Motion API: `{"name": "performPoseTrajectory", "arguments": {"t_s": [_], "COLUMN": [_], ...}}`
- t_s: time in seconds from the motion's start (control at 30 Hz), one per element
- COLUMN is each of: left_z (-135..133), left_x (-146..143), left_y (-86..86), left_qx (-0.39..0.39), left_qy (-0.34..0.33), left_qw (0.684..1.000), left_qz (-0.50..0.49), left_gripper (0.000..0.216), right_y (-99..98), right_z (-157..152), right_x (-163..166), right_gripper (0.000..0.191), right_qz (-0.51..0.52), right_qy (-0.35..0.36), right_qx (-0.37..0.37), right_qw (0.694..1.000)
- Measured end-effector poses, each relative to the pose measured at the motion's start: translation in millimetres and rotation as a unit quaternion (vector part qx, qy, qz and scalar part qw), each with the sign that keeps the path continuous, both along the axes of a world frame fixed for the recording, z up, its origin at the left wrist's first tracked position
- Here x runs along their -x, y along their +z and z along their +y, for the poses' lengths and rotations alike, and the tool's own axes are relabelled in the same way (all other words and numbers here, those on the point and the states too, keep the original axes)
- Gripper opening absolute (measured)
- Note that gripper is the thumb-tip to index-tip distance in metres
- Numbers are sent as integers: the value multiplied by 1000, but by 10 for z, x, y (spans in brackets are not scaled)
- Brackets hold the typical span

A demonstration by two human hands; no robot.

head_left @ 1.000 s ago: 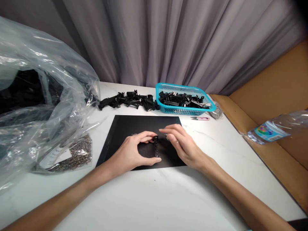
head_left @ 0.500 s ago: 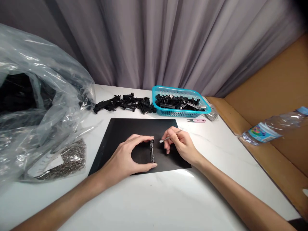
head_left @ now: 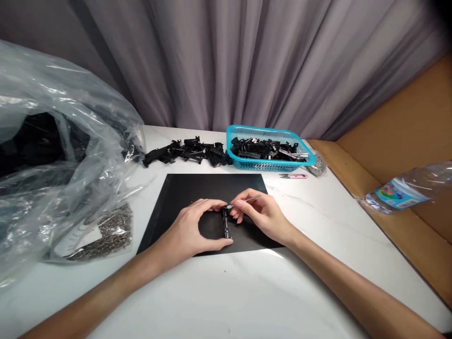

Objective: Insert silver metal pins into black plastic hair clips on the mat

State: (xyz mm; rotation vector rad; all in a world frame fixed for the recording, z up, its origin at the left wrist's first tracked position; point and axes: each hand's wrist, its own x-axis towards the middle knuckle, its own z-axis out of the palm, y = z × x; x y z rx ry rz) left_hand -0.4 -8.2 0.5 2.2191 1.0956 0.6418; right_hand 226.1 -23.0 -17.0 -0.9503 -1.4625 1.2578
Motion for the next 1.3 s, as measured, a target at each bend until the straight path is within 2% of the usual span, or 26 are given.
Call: {"name": "performPoseTrajectory", "arguments": {"t_s": [0.43,0.9,1.17,1.23,1.3], "left_z": [50,37,39,40,35], "left_x": [-8,-42,-29,-16,-2], "left_y": [-26,-25,17,41,65], "left_qx": [11,8,32,41,49], "left_qy": [5,3,9,5,-2], "left_qw": [1000,999,999,999,999], "left_qz": [-12,-31,-10,3,10], "left_gripper": [64,62,66,67,67], "right_y": [-18,14,-14,-22,-25], "right_z": [17,-9,-20,-23,-21], "right_x": [-2,5,29,19,-3], "right_gripper": [36,37,35,35,38], "right_qz": [-31,-62,-62,-61,-79], "right_qy": [-2,-3,11,-15,-78], "right_qx": [-50,-58,-60,-70,-108], "right_qw": [998,996,996,996,988]}}
